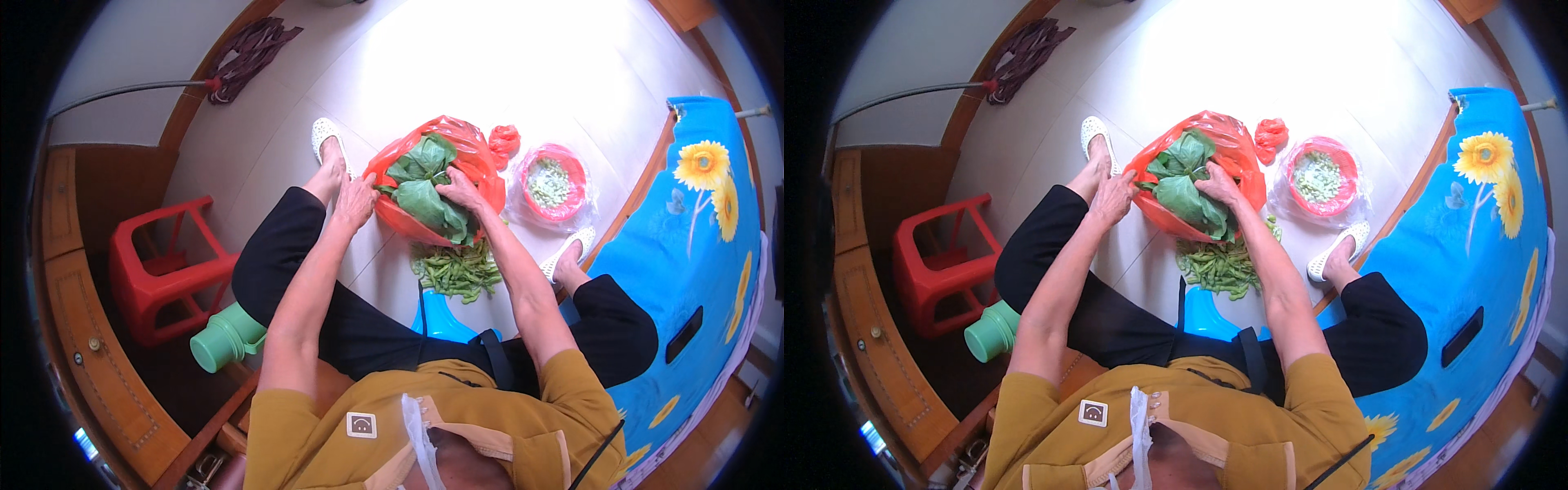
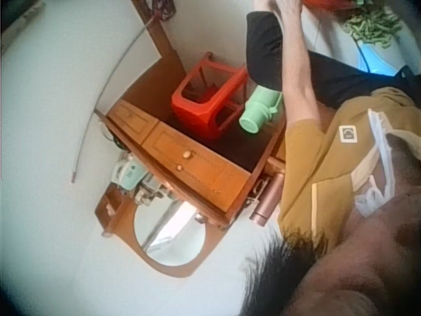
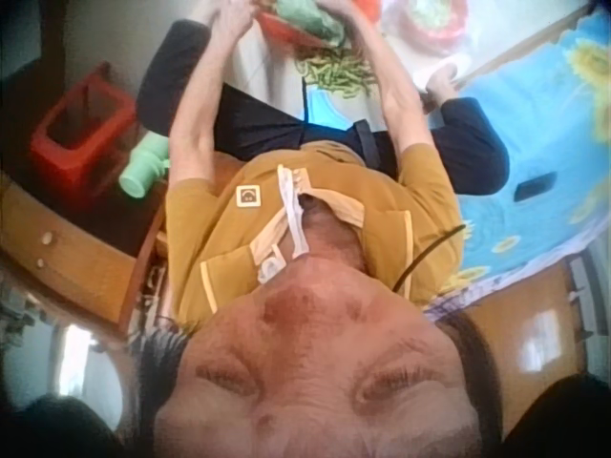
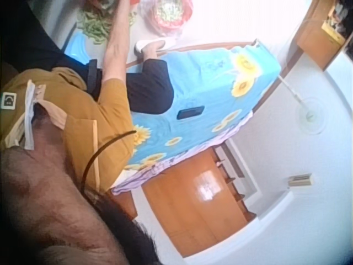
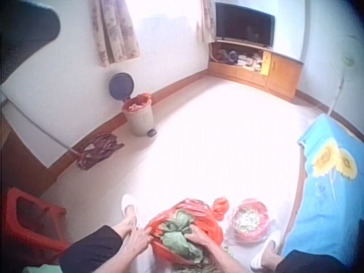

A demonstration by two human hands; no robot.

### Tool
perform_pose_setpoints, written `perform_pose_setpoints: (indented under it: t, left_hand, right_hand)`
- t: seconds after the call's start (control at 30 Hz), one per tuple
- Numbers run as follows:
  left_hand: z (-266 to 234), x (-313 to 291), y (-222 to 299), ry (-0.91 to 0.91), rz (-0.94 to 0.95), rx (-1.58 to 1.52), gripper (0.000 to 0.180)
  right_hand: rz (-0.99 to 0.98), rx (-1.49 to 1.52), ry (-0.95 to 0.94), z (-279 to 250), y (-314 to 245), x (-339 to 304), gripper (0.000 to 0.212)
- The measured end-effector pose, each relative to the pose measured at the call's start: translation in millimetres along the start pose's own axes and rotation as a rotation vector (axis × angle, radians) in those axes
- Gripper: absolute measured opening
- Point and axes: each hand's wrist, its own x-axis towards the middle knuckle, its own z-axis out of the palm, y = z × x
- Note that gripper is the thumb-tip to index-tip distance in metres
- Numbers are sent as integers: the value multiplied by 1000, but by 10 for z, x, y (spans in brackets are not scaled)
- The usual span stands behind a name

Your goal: The person plucks leaves from a bunch of greens, separating the stems and placing the leaves into a container.

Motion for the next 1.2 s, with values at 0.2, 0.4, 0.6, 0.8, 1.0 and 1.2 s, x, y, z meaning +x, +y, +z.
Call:
perform_pose_setpoints:
  t: [0.2, 0.4, 0.6, 0.8, 1.0, 1.2]
  left_hand:
    - [73, -17, -79, -35, -49, 129, 21]
    - [347, -77, -113, -167, -175, -159, 25]
    - [8, 97, 125, 306, -233, -298, 15]
    - [84, 370, 852, 642, -77, -493, 41]
    - [513, 292, 913, 451, -284, -604, 44]
    - [564, 240, 838, 478, -311, -675, 46]
  right_hand:
    - [159, 272, -293, -110, -267, -4, 50]
    - [-49, -170, 253, 179, 530, 179, 48]
    - [40, -3, 243, 204, 430, -21, 46]
    - [-38, -2, 365, 212, 983, 257, 42]
    - [217, 292, 171, 175, 685, 275, 37]
    - [254, 265, 204, 155, 113, 148, 34]
